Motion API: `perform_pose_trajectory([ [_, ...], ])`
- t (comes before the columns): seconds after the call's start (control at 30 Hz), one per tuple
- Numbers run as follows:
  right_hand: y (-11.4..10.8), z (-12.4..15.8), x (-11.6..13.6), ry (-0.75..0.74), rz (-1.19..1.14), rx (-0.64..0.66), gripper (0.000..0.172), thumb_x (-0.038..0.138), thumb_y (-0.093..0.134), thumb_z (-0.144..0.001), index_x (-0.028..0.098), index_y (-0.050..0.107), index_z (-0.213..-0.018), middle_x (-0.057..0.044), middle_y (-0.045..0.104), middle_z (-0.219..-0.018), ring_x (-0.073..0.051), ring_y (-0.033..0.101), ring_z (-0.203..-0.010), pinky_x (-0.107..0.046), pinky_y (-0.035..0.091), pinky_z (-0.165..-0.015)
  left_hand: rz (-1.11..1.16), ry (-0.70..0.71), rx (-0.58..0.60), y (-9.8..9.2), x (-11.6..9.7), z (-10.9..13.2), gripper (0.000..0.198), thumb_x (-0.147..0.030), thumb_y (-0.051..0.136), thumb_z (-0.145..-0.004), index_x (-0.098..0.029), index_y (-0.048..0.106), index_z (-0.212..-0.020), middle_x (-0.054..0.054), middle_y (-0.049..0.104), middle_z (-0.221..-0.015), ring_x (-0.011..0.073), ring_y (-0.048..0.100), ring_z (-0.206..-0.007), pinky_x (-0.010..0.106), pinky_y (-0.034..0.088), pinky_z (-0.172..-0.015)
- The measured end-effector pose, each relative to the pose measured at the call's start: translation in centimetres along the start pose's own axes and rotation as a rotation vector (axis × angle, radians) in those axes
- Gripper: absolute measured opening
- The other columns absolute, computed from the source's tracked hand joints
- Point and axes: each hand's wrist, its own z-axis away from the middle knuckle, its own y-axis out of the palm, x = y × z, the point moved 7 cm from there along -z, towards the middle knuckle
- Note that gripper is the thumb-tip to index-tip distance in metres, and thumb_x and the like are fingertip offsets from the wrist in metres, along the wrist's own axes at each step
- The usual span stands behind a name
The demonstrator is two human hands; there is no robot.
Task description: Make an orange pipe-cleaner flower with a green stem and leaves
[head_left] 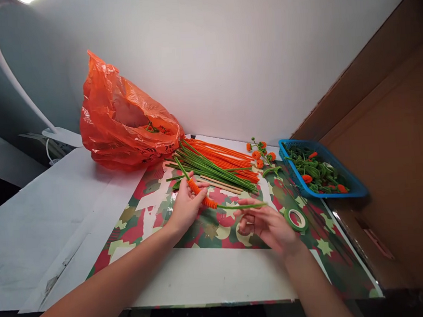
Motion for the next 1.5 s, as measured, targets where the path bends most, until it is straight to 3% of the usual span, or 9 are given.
perform_pose_trajectory([
  [0.23,-0.6,-2.0,1.7,-0.251,0.095,-0.218,0.03,0.042,0.08,-0.067,0.02,0.068,-0.082,-0.001,0.066,-0.074,-0.014,0.061,-0.071,-0.03,0.052,-0.075,-0.27,0.068,0.186,1.3,0.4,0.6,0.058,-0.026,0.068,-0.075,-0.021,0.049,-0.131,0.006,0.069,-0.097,0.0139,0.06,-0.058,0.021,0.048,-0.045],
  [0.37,0.6,-3.1,3.8,-0.376,0.404,-0.269,0.025,0.042,0.071,-0.073,0.018,0.066,-0.077,-0.003,0.066,-0.076,-0.016,0.059,-0.07,-0.03,0.05,-0.067,-0.424,0.174,0.343,2.4,-0.1,1.3,0.042,-0.021,0.063,-0.078,-0.022,0.061,-0.12,0.004,0.07,-0.085,0.0186,0.062,-0.074,0.024,0.049,-0.066],
  [0.57,3.7,-1.9,8.2,-0.898,1.017,-0.359,0.007,0.023,0.063,-0.083,0.021,0.065,-0.077,-0.006,0.07,-0.092,-0.022,0.06,-0.096,-0.04,0.042,-0.093,-0.835,0.322,0.631,4.4,-0.5,2.9,0.022,-0.014,0.042,-0.085,-0.021,0.062,-0.089,-0.002,0.055,-0.065,0.0141,0.044,-0.056,0.023,0.035,-0.054],
  [0.67,3.8,-3.2,7.1,-0.831,1.168,-0.308,0.007,0.022,0.063,-0.084,0.021,0.064,-0.077,-0.003,0.071,-0.082,-0.021,0.062,-0.085,-0.044,0.036,-0.098,-0.91,0.334,0.669,4.4,-0.5,3.0,0.018,-0.012,0.042,-0.083,-0.02,0.059,-0.079,-0.002,0.052,-0.066,0.0135,0.042,-0.058,0.023,0.033,-0.055],
  [0.73,2.8,-4.2,5.9,-0.716,1.121,-0.288,0.011,0.024,0.06,-0.085,0.02,0.063,-0.075,0.0,0.068,-0.072,-0.017,0.061,-0.071,-0.04,0.041,-0.09,-0.889,0.306,0.62,3.9,-0.7,2.6,0.02,-0.016,0.044,-0.085,-0.019,0.061,-0.095,-0.002,0.056,-0.071,0.0132,0.044,-0.059,0.024,0.036,-0.057],
  [0.83,0.7,-5.0,4.5,-0.583,0.808,-0.348,0.016,0.033,0.06,-0.084,0.019,0.061,-0.076,0.0,0.065,-0.068,-0.015,0.06,-0.06,-0.029,0.047,-0.065,-0.733,0.213,0.481,2.8,-0.8,1.6,0.033,-0.032,0.052,-0.088,-0.02,0.057,-0.119,0.001,0.06,-0.083,0.0135,0.051,-0.064,0.024,0.042,-0.059],
  [0.93,-1.2,-5.3,2.9,-0.441,0.441,-0.438,0.024,0.042,0.065,-0.077,0.019,0.057,-0.077,0.003,0.06,-0.06,-0.012,0.054,-0.048,-0.024,0.043,-0.049,-0.53,0.146,0.33,1.8,-0.7,0.7,0.044,-0.041,0.064,-0.081,-0.019,0.056,-0.118,0.003,0.058,-0.092,0.014,0.055,-0.069,0.025,0.046,-0.06],
  [1.2,-3.3,-4.6,1.3,-0.457,0.016,-0.67,0.032,0.045,0.072,-0.068,0.018,0.055,-0.074,0.002,0.064,-0.064,-0.011,0.058,-0.057,-0.021,0.045,-0.054,-0.29,-0.124,0.341,2.6,1.3,1.5,0.051,-0.044,0.072,-0.073,-0.02,0.055,-0.115,0.007,0.064,-0.106,0.0189,0.066,-0.081,0.024,0.05,-0.057],
  [1.5,-1.2,-4.4,0.9,-0.459,0.284,-0.513,0.02,0.036,0.068,-0.076,0.017,0.064,-0.076,-0.001,0.068,-0.066,-0.014,0.061,-0.058,-0.025,0.049,-0.055,-0.286,-0.07,0.253,1.7,1.2,1.2,0.038,-0.048,0.055,-0.088,-0.02,0.06,-0.114,-0.001,0.061,-0.071,0.0126,0.06,-0.061,0.018,0.044,-0.048],
])
